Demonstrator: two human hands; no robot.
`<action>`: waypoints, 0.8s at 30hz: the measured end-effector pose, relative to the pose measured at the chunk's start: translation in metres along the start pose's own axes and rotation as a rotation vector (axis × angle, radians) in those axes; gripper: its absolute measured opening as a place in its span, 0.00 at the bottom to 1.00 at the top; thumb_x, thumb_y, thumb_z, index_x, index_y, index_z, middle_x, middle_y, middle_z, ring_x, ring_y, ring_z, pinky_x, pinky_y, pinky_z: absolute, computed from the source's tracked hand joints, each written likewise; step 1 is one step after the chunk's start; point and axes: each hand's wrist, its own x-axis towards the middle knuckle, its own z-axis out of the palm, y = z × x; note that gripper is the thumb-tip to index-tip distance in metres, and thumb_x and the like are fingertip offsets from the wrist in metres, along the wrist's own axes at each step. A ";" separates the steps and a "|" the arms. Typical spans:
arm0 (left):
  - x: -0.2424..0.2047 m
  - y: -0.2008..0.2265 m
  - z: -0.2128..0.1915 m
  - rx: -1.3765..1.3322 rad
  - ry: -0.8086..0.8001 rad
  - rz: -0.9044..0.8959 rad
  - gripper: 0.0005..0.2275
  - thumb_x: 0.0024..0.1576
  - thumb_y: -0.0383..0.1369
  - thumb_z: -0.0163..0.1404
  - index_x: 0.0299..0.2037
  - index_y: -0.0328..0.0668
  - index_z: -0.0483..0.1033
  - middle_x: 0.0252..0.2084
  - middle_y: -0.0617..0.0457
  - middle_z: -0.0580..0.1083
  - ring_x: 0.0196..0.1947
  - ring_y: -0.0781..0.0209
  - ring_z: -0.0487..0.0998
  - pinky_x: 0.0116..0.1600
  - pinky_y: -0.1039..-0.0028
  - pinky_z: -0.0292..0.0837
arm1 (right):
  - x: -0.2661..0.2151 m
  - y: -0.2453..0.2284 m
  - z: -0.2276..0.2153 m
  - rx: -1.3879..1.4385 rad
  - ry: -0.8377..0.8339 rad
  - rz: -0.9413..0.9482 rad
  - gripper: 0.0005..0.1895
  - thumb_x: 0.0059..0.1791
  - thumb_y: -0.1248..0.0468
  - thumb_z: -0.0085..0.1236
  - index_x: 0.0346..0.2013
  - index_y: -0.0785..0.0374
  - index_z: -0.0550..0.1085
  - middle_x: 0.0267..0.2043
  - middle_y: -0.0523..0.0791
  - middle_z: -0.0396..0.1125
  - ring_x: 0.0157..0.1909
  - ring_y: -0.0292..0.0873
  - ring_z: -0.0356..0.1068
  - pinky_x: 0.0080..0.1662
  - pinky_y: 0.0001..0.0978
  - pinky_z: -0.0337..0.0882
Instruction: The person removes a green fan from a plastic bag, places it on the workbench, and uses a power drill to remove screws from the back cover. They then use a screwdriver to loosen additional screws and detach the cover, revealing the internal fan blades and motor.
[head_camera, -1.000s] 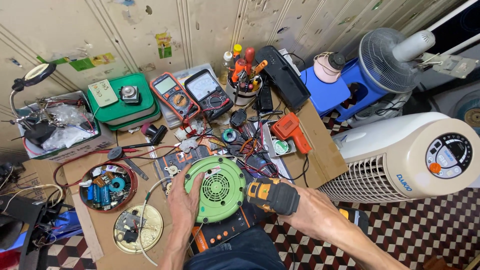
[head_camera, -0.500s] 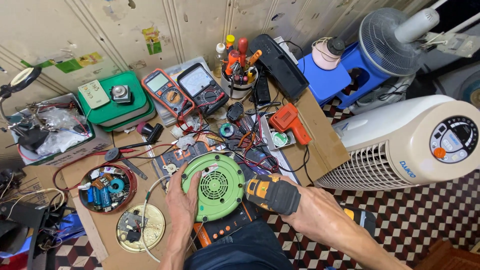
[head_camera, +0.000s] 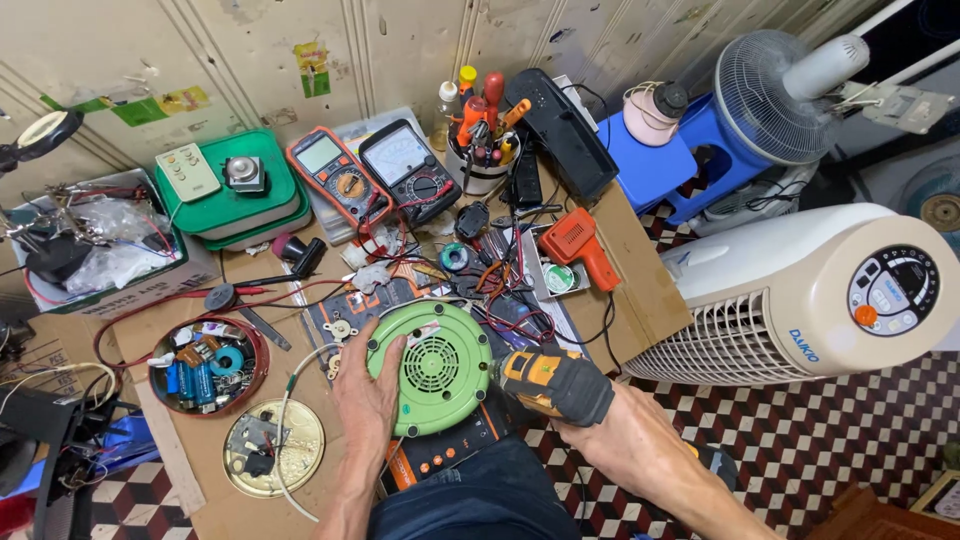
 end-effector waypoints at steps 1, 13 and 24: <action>0.000 -0.001 0.000 -0.003 0.005 -0.002 0.21 0.58 0.41 0.56 0.59 0.39 0.74 0.49 0.40 0.77 0.49 0.46 0.79 0.54 0.61 0.72 | 0.001 0.001 0.001 -0.014 -0.036 0.048 0.15 0.44 0.57 0.63 0.41 0.62 0.78 0.27 0.52 0.77 0.32 0.53 0.79 0.44 0.44 0.78; 0.000 -0.004 0.002 -0.010 0.031 0.005 0.20 0.58 0.40 0.57 0.58 0.39 0.75 0.49 0.41 0.77 0.48 0.46 0.79 0.53 0.62 0.73 | 0.018 0.000 -0.007 -0.113 -0.100 -0.060 0.30 0.41 0.58 0.66 0.58 0.51 0.71 0.39 0.45 0.76 0.44 0.48 0.77 0.52 0.45 0.75; -0.001 0.000 0.003 0.010 0.037 -0.006 0.20 0.58 0.41 0.57 0.57 0.39 0.75 0.48 0.41 0.77 0.47 0.45 0.79 0.53 0.61 0.72 | 0.008 -0.029 -0.022 -0.185 -0.101 -0.030 0.19 0.45 0.53 0.61 0.48 0.55 0.74 0.36 0.46 0.78 0.41 0.47 0.79 0.51 0.45 0.75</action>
